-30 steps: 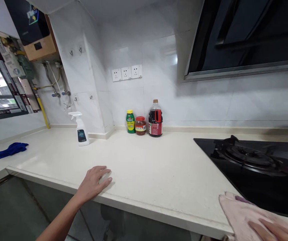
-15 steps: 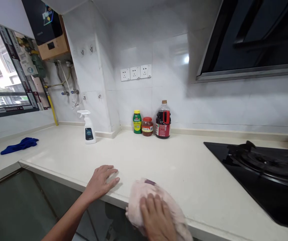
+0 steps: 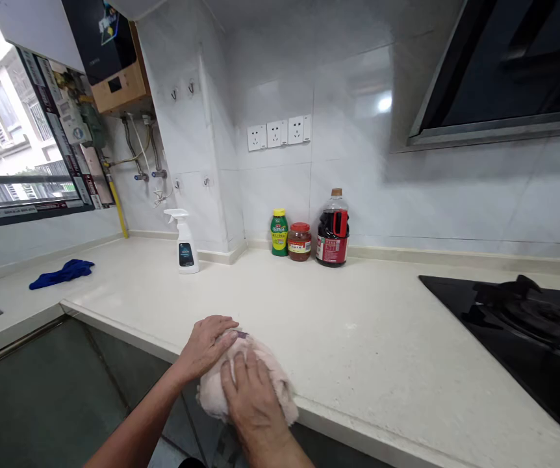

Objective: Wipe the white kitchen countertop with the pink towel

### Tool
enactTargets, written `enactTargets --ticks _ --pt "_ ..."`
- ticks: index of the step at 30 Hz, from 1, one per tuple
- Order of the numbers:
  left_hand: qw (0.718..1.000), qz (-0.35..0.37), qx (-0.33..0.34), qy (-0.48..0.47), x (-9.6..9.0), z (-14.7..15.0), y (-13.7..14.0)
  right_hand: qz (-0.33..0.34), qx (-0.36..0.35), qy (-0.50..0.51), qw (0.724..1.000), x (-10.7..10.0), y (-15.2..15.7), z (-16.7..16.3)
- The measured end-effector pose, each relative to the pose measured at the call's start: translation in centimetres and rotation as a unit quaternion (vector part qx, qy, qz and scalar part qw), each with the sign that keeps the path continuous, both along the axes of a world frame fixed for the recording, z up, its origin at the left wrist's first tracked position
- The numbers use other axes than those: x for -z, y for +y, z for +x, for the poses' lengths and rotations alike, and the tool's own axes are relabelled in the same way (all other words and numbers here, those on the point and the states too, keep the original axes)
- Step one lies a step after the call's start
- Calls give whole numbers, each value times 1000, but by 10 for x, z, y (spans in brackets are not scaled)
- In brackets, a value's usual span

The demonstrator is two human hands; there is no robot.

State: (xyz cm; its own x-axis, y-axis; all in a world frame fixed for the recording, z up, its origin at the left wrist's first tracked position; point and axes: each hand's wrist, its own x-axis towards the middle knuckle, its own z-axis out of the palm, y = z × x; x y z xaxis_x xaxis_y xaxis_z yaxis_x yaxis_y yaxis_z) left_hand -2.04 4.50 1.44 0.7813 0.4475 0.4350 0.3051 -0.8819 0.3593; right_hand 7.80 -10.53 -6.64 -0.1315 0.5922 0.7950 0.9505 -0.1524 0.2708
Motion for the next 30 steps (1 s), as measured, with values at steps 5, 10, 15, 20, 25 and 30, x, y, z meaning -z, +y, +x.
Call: enactTargets --ticks 5,10,15,20,25,30 --pt "1000 16 5 5 4 0 1 -68 14 54 996 1 -93 58" --pt "1000 24 1 13 1 2 -3 -116 1 67 991 14 -170 114" --pt "1000 2 -13 14 -4 3 -7 -110 -74 227 965 -17 -193 130" --pt "1000 -6 -22 20 -9 3 -10 -30 1 495 868 -90 -177 126" --pt "1000 -5 -23 18 -8 1 -9 106 193 427 877 -117 -156 122" --pt "1000 -2 -18 16 -7 1 -8 -67 113 245 961 -70 -156 113"
